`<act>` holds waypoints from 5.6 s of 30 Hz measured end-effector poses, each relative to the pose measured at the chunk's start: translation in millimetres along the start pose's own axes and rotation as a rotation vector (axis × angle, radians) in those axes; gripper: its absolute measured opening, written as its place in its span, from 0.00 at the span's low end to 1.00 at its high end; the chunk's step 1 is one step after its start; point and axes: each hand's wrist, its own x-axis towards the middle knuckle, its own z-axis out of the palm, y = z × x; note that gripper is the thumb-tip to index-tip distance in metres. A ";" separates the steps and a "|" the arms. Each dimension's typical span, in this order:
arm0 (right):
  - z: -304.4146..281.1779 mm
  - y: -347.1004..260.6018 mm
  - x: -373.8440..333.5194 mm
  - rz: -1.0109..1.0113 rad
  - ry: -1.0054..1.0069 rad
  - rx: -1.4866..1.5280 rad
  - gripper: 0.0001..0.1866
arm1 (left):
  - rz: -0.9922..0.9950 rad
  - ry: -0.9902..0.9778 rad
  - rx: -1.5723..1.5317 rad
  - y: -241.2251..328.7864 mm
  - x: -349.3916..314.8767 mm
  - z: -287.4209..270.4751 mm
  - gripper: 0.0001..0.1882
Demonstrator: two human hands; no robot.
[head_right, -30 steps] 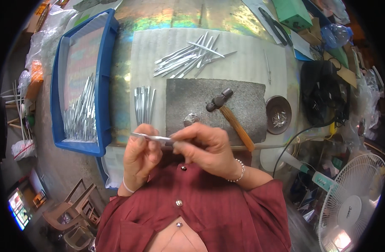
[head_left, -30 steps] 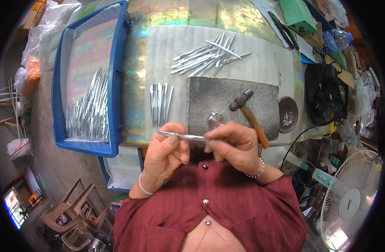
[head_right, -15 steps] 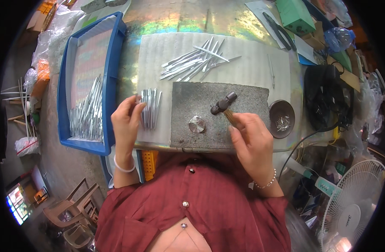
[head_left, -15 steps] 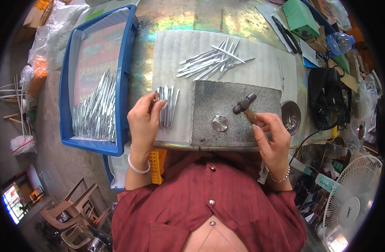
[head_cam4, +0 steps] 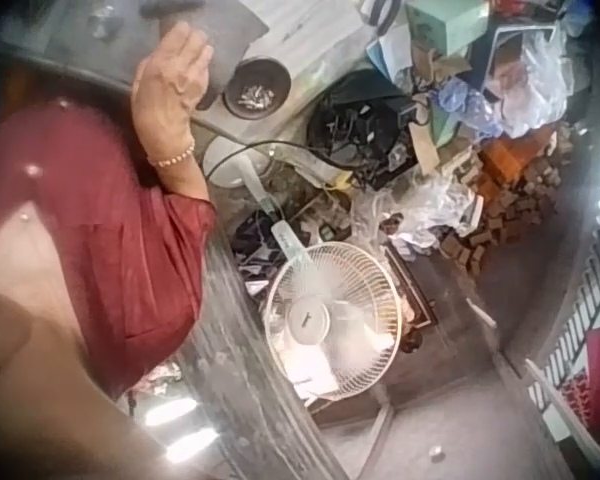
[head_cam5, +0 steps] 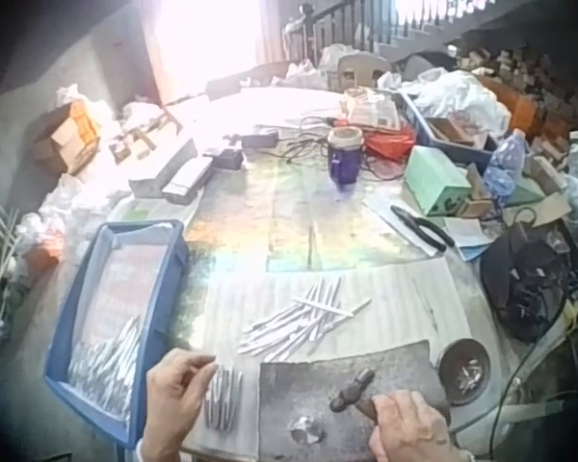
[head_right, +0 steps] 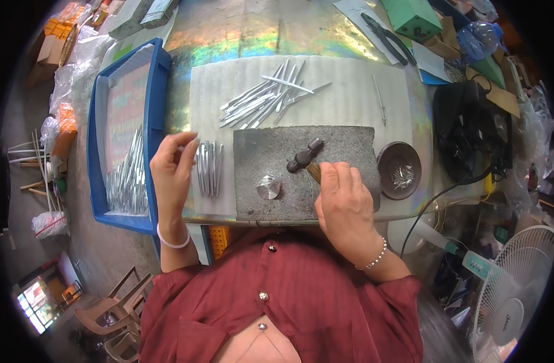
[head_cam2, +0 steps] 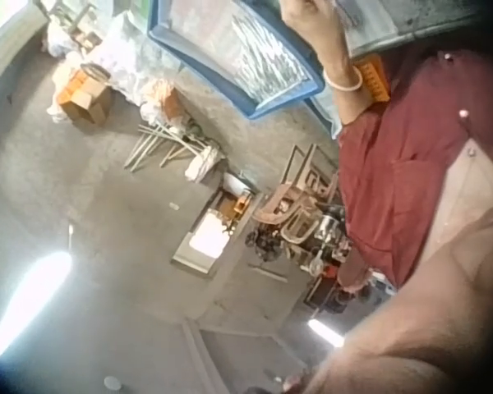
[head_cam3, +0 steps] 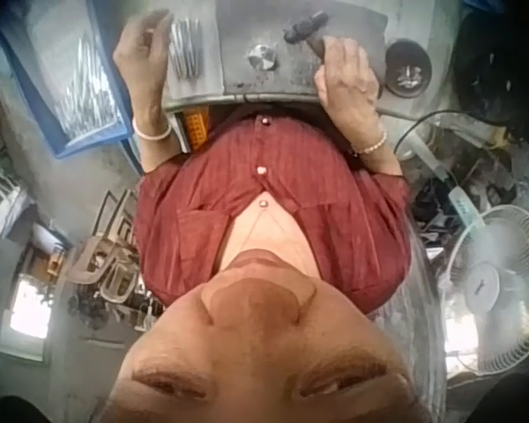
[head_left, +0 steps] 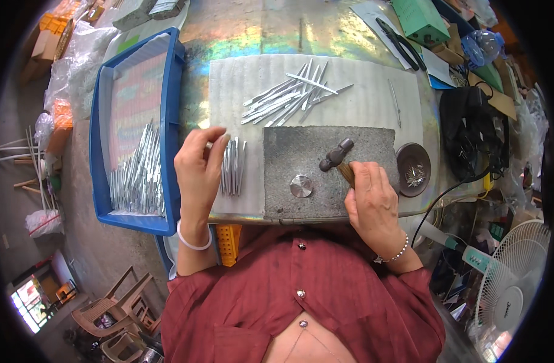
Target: Assembling small metal jewelry or hardware components using a hammer and a metal punch on a stone work block.
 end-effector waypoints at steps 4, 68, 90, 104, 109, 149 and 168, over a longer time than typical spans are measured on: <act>-1.7 5.0 -4.7 0.014 -0.065 0.009 0.26 | 0.287 -0.141 -0.017 27.8 51.5 32.2 0.07; -34.9 135.3 -39.8 0.618 0.440 0.333 0.12 | -0.029 -0.250 -0.422 74.7 6.8 -6.3 0.04; -8.1 144.9 -11.9 0.467 0.025 -0.242 0.06 | 0.104 -0.617 -0.106 69.6 -43.7 6.6 0.07; -52.2 102.8 -11.2 0.413 0.298 1.110 0.02 | -0.209 -0.575 -0.596 41.6 -55.2 7.0 0.07; -25.5 57.6 4.1 0.277 0.157 1.595 0.04 | -0.275 -0.444 -0.865 46.6 -62.0 6.8 0.10; -0.4 -24.4 0.8 0.189 -0.290 1.566 0.06 | -0.195 -0.477 -1.178 54.0 -76.4 34.8 0.04; 28.8 -21.3 15.5 -0.056 -0.070 0.586 0.22 | -0.343 -0.345 -1.056 32.4 -75.4 33.8 0.04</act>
